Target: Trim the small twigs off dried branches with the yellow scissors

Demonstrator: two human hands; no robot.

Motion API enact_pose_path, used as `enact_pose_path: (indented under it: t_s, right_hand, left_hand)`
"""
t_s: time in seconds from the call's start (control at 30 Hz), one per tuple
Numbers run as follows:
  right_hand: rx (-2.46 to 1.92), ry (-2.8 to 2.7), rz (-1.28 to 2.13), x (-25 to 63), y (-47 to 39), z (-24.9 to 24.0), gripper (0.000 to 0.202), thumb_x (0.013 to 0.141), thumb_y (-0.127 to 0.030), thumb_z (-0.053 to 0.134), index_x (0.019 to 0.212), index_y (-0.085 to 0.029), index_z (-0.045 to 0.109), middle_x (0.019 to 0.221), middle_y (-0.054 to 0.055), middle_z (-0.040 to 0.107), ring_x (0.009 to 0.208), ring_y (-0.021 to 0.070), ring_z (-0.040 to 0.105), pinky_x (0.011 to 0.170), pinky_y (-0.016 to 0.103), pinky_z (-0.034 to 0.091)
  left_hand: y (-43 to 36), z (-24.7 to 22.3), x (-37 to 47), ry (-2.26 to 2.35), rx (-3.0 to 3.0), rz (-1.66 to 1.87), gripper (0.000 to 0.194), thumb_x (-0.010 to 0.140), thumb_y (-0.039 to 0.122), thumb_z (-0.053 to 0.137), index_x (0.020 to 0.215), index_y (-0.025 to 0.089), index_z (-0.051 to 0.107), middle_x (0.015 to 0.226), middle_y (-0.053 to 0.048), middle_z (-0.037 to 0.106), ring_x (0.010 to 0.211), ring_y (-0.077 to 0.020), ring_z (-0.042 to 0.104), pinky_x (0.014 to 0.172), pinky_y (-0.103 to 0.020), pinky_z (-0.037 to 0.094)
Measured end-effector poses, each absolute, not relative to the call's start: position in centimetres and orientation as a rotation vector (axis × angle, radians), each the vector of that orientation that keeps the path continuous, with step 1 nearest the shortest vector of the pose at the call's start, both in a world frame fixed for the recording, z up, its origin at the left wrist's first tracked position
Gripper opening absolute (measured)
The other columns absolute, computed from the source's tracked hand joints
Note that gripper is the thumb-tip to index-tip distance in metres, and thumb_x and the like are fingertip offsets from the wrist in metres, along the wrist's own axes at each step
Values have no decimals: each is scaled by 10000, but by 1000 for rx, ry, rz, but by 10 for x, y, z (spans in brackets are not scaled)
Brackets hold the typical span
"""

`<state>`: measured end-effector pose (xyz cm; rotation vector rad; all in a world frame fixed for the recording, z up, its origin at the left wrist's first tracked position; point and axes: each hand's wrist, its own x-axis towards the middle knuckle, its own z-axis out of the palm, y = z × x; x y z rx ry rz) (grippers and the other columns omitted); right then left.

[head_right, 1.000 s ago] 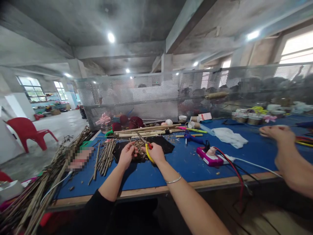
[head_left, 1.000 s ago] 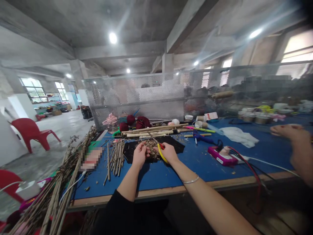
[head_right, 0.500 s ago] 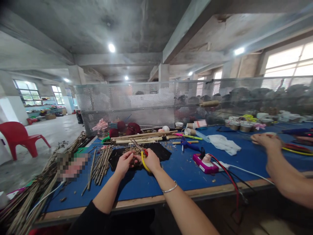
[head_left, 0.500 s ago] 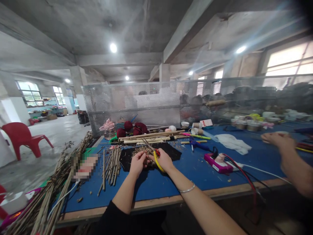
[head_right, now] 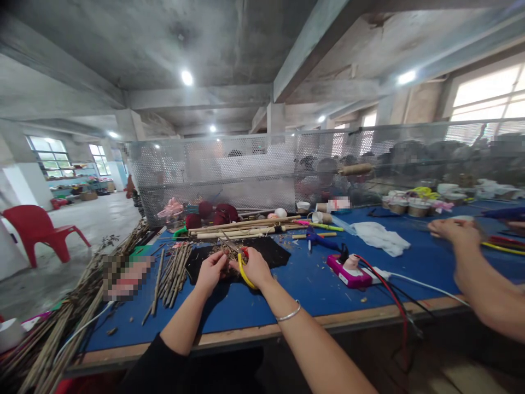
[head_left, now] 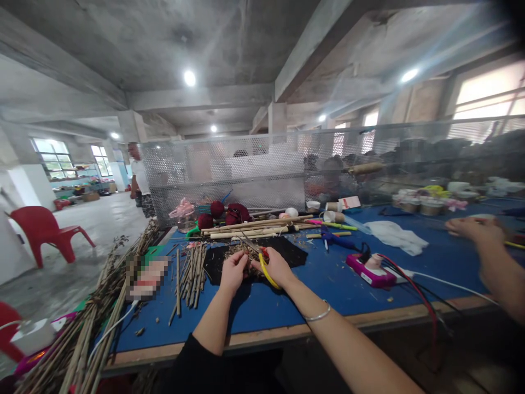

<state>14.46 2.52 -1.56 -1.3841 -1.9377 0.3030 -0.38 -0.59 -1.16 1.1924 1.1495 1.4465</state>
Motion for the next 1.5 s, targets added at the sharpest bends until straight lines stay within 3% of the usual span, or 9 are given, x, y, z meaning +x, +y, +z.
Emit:
enact_pose_path:
  t_s: [0.17,0.37,0.97,1.27,1.5]
  right_hand:
    - [-1400,-2011,255,143,18,-10,545,612,-543,633,983,-162,511,936,85,563,884,205,517,716,276,366]
    - [-1427,-2039,235,141,14,-7,542,627,-484,647,1038,-166,493,966,77,547,931,217,497,762,292,359]
    - [-1433,-2062,182,139,16,-10,584,626,-502,645,1064,-161,463,1004,83,531,975,220,478,783,308,340]
    - [-1510,-2115,191,142,11,-3,532,660,-603,565,981,-188,479,852,67,610,790,213,585,607,251,338]
    - [-1576,-2102,174,143,14,-5,489,656,-650,527,852,-202,512,764,57,625,712,210,594,538,242,305]
  left_hand:
    - [-6,-12,-4,1187,1210,1448,409,665,402,623,963,122,622,711,-33,614,516,-84,507,402,-165,391]
    - [-3,-14,-4,1227,1216,1443,398,650,369,644,966,127,648,792,-49,644,506,-79,510,397,-168,390]
    - [-4,-14,0,1237,1325,1364,309,695,306,608,947,136,664,624,-14,609,405,-54,418,353,-161,358]
    - [-4,-16,-1,1280,1400,1414,236,683,299,605,841,145,691,573,-3,576,399,-61,389,340,-172,328]
    - [-6,-15,-2,1285,1430,1427,292,702,286,585,952,167,676,547,4,551,391,-61,374,347,-178,327]
